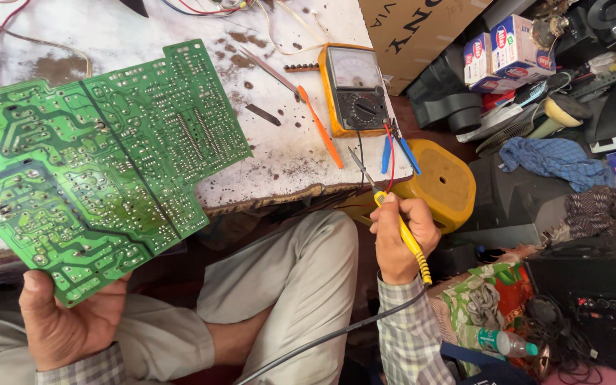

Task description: The person tests a small electronic component with a multimeter, then uses a soldering iron to work on a green circuit board. They inspect the board with a magnifying glass and handle various tools and components on a cluttered workbench.

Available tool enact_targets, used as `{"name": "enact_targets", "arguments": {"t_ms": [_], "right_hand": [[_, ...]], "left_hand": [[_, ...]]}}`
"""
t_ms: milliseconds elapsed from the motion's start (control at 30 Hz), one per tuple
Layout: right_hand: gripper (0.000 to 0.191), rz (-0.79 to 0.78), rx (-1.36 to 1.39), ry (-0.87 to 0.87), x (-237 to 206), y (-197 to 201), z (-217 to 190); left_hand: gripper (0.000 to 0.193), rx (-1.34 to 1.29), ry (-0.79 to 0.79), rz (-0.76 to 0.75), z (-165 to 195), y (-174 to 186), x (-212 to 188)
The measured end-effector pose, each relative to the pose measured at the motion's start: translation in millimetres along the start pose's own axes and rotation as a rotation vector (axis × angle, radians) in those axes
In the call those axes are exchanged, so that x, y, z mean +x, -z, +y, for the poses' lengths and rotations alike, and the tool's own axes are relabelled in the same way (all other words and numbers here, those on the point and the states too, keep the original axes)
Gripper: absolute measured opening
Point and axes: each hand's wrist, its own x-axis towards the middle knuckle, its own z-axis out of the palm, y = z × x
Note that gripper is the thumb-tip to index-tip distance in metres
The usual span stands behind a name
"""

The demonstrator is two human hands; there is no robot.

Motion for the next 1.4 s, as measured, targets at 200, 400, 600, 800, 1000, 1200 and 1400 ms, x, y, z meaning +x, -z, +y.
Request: {"name": "enact_targets", "arguments": {"t_ms": [200,400,600,800,1000,1200,1400], "right_hand": [[0.023,-0.008,-0.029,0.012,3.7,-3.0,-2.1],[0.024,-0.018,-0.029,-0.009,6.1,-7.6,-2.8],[0.024,-0.006,0.030,0.001,4.3,-7.7,-6.1],[0.022,-0.034,0.142,-0.080,-9.8,-2.1,-17.0],[0.022,-0.126,0.129,-0.010,-13.7,-10.2,-20.3],[0.022,-0.141,0.103,-0.029,-12.2,-14.0,-18.8],[0.023,-0.152,0.113,-0.023,-12.5,-16.2,-16.1]], "left_hand": [[0.066,0.004,0.000,0.001,0.4,0.0,0.2],[0.065,-0.003,-0.004,0.004,-0.8,3.7,1.4],[0.062,-0.031,0.006,0.014,0.4,7.0,-0.9],[0.064,-0.030,0.006,0.005,2.6,4.6,0.3],[0.063,-0.032,0.016,-0.008,2.9,6.4,0.9],[0.069,-0.016,0.020,0.010,2.2,8.7,1.2],[0.066,-0.030,0.022,0.011,2.4,11.3,1.3]]}}
